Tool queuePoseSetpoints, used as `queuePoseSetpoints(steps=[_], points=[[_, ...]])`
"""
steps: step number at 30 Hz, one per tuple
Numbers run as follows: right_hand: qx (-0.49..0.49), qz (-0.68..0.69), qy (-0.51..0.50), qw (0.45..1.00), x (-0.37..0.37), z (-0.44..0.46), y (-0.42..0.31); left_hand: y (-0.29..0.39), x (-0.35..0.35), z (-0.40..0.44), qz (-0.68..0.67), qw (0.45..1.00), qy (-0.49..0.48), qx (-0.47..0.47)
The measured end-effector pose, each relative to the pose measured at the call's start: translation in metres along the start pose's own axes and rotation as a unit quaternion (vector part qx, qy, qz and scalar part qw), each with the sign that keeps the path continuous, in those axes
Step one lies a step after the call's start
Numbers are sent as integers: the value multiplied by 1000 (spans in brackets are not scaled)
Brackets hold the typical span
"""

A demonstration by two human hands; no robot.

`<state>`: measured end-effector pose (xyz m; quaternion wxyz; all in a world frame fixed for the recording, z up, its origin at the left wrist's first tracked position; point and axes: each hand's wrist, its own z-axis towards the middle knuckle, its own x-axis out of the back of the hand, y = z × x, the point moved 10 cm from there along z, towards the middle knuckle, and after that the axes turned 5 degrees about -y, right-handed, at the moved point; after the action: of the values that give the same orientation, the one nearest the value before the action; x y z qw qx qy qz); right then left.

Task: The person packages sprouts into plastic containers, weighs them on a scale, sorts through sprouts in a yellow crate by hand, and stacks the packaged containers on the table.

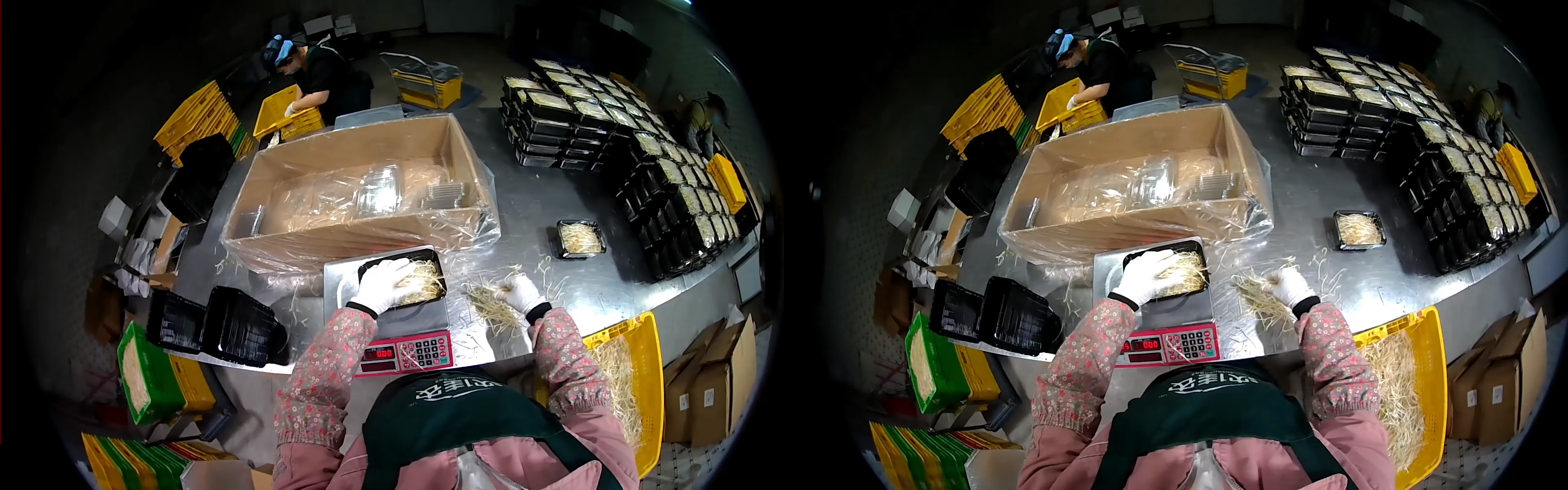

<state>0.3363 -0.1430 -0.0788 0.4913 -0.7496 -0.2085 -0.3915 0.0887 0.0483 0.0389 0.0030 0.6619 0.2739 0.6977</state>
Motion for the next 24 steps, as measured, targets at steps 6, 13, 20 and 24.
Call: queuePoseSetpoints(steps=[6,13,20,24], points=[[172,148,81,971,109,-19,-158,-8,44,-43,-175,973,146,31],[375,-65,64,923,12,29,-281,-65,18,-80,-471,831,293,37],[365,-31,-21,930,15,35,-253,-75,24,-102,-323,901,270,103],[270,-20,42,962,80,24,-220,-19,66,-90,-129,951,277,34]])
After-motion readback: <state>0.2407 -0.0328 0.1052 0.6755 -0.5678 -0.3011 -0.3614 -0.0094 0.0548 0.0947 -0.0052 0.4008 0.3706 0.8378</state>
